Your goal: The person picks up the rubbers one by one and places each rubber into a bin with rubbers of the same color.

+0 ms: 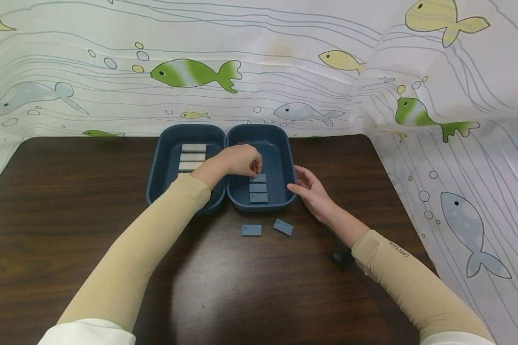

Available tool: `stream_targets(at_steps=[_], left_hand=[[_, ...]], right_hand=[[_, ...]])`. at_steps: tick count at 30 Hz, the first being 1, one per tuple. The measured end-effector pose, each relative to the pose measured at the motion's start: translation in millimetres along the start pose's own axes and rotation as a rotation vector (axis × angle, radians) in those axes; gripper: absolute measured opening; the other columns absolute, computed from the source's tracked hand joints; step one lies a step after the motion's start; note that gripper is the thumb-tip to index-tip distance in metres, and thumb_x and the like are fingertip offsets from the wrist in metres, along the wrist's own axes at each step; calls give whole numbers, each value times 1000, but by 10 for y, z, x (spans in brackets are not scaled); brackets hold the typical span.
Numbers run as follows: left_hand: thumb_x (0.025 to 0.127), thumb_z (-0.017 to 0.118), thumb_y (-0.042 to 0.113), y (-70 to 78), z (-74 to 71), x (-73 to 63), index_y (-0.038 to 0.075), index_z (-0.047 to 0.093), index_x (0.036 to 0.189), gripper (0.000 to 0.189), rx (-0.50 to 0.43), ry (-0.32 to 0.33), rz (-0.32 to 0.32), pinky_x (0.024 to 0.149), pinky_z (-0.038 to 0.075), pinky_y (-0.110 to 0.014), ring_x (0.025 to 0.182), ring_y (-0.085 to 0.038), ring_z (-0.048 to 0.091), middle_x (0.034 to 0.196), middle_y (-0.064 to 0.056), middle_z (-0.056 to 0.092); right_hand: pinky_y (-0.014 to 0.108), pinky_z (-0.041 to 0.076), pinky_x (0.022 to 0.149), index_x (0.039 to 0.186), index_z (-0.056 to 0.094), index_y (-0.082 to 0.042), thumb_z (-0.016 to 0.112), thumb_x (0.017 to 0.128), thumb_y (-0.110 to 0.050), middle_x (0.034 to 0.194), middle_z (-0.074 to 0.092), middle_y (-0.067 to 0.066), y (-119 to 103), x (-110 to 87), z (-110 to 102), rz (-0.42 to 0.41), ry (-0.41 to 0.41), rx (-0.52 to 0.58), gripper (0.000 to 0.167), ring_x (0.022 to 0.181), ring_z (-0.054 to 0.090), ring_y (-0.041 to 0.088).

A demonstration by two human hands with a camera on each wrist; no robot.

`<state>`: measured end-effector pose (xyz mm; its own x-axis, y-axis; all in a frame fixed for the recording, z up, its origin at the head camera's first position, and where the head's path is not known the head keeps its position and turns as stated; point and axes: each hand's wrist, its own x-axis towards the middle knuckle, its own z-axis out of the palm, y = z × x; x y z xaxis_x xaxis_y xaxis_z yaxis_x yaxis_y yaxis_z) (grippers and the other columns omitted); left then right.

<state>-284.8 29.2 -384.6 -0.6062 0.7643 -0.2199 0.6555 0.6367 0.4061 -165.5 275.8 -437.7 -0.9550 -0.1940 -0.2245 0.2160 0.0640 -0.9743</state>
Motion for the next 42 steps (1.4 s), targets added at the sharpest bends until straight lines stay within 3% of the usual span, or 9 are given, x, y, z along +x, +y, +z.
stream_targets(at_steps=[15,25,35,42], left_hand=[[99,77,14,-15,0,-1,11,78,105,6,-21,2,11,96,59,-38,102,-21,70,108,-6,77],[99,73,5,-65,-21,-9,6,77,106,9,-148,45,67,95,60,-36,102,-23,72,109,-10,78],[100,72,7,-25,-166,-169,6,77,111,12,-103,32,60,99,59,-39,106,-24,70,112,-9,77],[100,73,6,66,-316,-342,3,77,112,13,-136,32,118,99,59,-39,106,-25,70,111,-11,77]], right_hand=[[11,47,104,165,22,-2,54,109,-5,166,30,16,26,0,9,-9,12,30,65,143,41,16],[12,48,104,165,23,-2,54,108,-4,161,37,10,50,-2,2,-24,5,47,64,137,45,10],[12,47,105,165,24,-3,53,109,-5,164,33,13,35,-7,4,-9,13,41,63,141,42,14],[12,46,105,165,23,-3,54,109,-6,163,34,12,11,3,5,-9,9,37,64,141,41,14]])
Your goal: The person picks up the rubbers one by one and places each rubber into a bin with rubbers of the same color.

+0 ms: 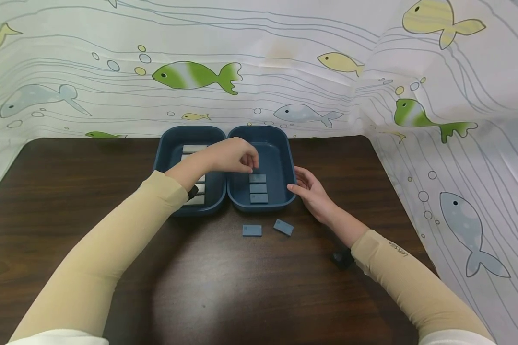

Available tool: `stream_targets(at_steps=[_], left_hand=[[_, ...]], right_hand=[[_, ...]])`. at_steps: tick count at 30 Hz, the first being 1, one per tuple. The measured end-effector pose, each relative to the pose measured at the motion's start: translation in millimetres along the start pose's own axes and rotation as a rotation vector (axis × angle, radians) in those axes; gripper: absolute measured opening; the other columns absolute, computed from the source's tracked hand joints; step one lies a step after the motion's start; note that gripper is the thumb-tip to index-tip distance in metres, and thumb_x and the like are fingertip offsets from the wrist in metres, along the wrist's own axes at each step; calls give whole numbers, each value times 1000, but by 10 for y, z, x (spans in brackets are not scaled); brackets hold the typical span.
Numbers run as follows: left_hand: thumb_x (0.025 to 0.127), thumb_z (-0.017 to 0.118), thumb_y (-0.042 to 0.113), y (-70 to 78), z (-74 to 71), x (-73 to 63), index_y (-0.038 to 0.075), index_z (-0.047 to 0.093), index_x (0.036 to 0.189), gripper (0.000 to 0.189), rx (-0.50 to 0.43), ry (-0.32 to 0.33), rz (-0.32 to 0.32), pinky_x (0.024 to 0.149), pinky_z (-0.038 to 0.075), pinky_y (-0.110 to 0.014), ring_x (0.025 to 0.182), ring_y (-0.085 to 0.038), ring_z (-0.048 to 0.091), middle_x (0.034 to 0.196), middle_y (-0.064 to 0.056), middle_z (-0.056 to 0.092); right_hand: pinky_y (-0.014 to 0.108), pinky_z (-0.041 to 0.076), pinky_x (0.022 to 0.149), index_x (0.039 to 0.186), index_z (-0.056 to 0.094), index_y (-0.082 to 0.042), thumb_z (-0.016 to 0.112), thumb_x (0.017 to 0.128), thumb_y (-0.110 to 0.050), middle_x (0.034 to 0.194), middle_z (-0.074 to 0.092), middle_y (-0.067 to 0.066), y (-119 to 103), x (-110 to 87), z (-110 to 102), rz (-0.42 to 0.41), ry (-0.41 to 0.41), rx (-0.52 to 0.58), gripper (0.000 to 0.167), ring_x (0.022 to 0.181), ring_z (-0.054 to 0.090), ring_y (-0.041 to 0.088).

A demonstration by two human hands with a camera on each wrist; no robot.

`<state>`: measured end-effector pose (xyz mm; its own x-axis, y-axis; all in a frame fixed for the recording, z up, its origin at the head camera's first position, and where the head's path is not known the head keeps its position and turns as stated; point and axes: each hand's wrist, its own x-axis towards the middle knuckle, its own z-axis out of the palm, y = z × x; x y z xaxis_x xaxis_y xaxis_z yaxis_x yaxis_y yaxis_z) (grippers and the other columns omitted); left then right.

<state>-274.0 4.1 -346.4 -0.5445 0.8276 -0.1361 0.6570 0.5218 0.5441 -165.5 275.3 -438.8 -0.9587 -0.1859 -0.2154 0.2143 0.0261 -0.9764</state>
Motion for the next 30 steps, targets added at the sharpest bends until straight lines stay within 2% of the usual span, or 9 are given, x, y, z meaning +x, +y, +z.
stream_targets(at_steps=[8,14,30], left_hand=[[100,74,8,159,-28,-151,7,77,112,12,3,1,65,98,59,-37,103,-21,71,110,-6,77],[100,74,9,275,11,-302,7,78,113,13,40,-9,90,96,60,-36,101,-21,71,109,-6,78],[99,77,13,550,326,-713,12,79,111,12,149,51,149,88,61,-31,92,-13,71,104,0,78]], right_hand=[[12,44,107,166,21,-4,54,109,-7,168,28,16,-6,5,-7,-2,-13,-6,66,146,38,17],[13,44,107,165,22,-4,53,109,-6,165,31,14,-1,3,-6,3,-4,0,64,141,41,15],[13,44,106,165,23,-4,54,110,-8,167,30,15,-6,7,-5,3,-7,-1,64,142,40,15]])
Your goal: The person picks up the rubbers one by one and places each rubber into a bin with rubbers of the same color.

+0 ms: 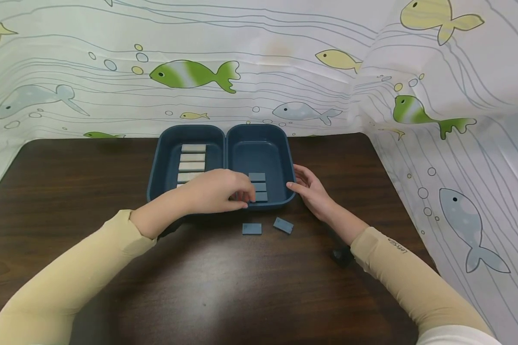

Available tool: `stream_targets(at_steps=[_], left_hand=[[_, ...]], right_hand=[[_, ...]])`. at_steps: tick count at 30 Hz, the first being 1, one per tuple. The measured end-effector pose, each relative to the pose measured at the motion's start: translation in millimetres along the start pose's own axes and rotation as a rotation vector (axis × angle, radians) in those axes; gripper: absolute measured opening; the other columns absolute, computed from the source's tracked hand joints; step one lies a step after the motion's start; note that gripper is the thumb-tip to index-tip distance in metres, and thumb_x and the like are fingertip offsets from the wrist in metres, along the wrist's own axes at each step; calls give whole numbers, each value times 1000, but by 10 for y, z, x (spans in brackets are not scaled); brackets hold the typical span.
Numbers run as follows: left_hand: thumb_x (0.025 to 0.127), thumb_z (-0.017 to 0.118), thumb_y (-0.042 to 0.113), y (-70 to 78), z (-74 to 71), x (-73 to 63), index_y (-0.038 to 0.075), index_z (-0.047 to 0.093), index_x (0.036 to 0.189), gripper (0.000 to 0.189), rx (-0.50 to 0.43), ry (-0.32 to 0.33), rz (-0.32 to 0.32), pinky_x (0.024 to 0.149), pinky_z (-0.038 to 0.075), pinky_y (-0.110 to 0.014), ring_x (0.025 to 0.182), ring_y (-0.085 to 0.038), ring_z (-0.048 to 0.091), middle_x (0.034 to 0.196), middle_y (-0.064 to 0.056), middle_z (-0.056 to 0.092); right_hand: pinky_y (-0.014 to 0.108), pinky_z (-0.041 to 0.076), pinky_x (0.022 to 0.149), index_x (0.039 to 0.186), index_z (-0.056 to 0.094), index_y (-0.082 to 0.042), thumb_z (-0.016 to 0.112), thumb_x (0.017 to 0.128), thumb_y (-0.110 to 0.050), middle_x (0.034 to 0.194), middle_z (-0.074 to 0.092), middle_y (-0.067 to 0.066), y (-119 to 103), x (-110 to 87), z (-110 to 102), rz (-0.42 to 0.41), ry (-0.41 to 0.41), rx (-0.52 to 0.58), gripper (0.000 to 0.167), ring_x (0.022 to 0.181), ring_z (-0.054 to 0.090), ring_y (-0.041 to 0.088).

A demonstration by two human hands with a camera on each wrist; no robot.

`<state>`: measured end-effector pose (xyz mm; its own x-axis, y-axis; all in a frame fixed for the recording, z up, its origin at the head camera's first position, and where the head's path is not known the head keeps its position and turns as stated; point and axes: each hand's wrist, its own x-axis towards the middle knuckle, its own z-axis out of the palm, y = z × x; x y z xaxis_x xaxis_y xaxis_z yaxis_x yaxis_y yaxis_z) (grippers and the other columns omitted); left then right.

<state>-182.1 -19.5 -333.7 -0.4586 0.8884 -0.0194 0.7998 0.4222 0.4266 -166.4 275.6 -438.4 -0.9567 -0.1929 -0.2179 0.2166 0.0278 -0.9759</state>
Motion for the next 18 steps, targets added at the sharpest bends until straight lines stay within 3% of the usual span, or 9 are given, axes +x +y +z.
stream_targets(at_steps=[6,13,18], left_hand=[[98,77,12,84,152,-129,13,79,107,9,-35,67,3,84,60,-27,89,-11,70,103,1,77],[96,78,8,66,317,-244,13,79,104,9,-66,174,-18,77,57,-23,82,-9,66,99,1,76],[96,78,6,47,420,-294,11,79,107,12,-98,182,-33,76,56,-20,81,-9,64,99,0,76]], right_hand=[[13,44,106,165,23,-5,54,110,-7,167,30,15,-4,-8,11,0,-3,6,64,143,40,15],[13,42,108,166,21,-5,53,109,-6,171,23,17,-7,-7,10,6,-3,-5,65,151,33,20],[14,42,110,167,20,-5,54,109,-7,171,23,18,-7,-7,8,6,-3,-11,67,151,33,21]])
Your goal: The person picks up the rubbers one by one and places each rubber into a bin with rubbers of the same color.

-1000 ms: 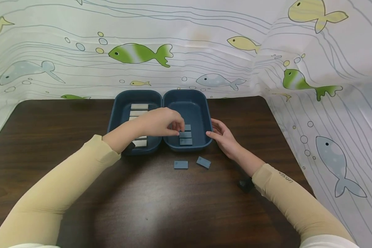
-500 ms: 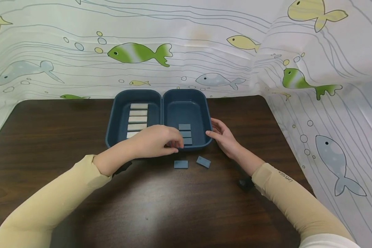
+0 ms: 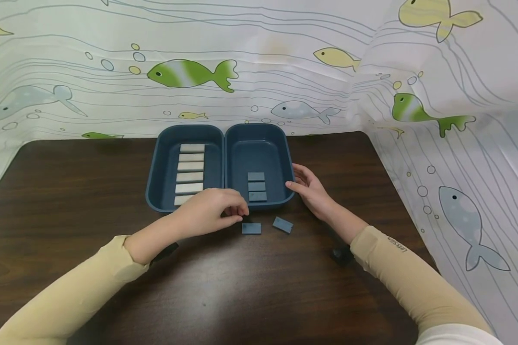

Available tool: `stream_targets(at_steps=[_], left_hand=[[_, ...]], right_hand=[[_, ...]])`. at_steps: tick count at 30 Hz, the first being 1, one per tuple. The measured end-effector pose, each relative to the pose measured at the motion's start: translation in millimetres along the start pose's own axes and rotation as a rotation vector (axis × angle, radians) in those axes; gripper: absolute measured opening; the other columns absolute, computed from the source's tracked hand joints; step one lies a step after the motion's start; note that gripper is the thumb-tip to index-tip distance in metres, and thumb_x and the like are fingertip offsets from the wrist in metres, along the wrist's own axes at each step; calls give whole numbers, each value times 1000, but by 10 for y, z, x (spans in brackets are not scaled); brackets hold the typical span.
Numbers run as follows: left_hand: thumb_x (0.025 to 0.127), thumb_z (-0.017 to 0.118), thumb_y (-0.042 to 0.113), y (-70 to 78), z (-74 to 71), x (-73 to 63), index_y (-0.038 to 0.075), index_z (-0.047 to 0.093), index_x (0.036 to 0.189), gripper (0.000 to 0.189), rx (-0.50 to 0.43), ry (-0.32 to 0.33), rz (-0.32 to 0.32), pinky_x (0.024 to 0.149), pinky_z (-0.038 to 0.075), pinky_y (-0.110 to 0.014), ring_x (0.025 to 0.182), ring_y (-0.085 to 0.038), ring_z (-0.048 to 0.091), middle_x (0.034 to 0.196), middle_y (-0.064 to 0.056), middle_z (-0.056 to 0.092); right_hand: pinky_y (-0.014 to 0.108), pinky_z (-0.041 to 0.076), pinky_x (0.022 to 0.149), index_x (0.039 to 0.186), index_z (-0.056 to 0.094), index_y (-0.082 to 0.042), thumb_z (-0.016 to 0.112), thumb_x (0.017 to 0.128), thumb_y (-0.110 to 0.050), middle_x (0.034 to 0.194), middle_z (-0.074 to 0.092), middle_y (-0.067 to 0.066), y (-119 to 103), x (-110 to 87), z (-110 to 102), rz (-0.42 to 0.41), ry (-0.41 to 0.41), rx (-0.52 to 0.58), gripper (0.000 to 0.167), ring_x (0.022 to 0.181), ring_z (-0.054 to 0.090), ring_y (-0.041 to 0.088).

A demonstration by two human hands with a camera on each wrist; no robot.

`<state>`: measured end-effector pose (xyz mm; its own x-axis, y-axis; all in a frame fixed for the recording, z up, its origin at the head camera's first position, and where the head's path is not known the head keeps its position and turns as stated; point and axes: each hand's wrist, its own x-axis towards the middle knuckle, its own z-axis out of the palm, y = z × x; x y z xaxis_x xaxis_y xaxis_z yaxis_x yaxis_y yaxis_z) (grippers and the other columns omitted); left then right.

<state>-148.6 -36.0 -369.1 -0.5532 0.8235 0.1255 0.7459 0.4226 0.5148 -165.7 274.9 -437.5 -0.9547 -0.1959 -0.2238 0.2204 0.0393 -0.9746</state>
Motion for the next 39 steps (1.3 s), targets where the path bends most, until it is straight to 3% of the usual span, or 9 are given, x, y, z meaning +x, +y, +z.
stream_targets(at_steps=[12,23,30,35,39], left_hand=[[96,78,8,-50,197,-50,14,79,111,15,-15,-123,-12,80,57,-25,86,-11,65,106,1,75],[96,80,11,-76,320,-19,12,76,117,21,1,-162,10,94,60,-31,102,-15,70,117,-1,74],[98,79,15,-68,384,-20,11,72,127,30,96,-180,12,104,58,-34,117,-17,69,126,-2,72],[97,79,17,-86,404,-19,12,69,132,36,106,-189,12,106,57,-35,122,-18,67,130,-2,70],[98,79,18,-101,422,-13,11,68,134,39,108,-196,12,107,56,-35,124,-19,67,132,-3,69]], right_hand=[[12,44,106,166,21,-4,53,109,-7,167,29,15,-8,2,6,1,4,7,66,144,39,16],[19,40,117,166,22,-6,53,109,-7,168,28,14,-5,3,-7,12,5,-6,65,147,36,17],[27,35,125,167,20,-5,52,110,-8,170,25,15,-13,3,1,19,-1,-12,65,152,33,21],[36,29,132,167,21,-6,51,110,-8,171,25,15,-19,-2,-3,22,5,-15,64,155,30,23],[32,31,130,166,21,-6,51,110,-7,171,24,15,-16,-3,0,17,2,-8,64,156,29,23]])
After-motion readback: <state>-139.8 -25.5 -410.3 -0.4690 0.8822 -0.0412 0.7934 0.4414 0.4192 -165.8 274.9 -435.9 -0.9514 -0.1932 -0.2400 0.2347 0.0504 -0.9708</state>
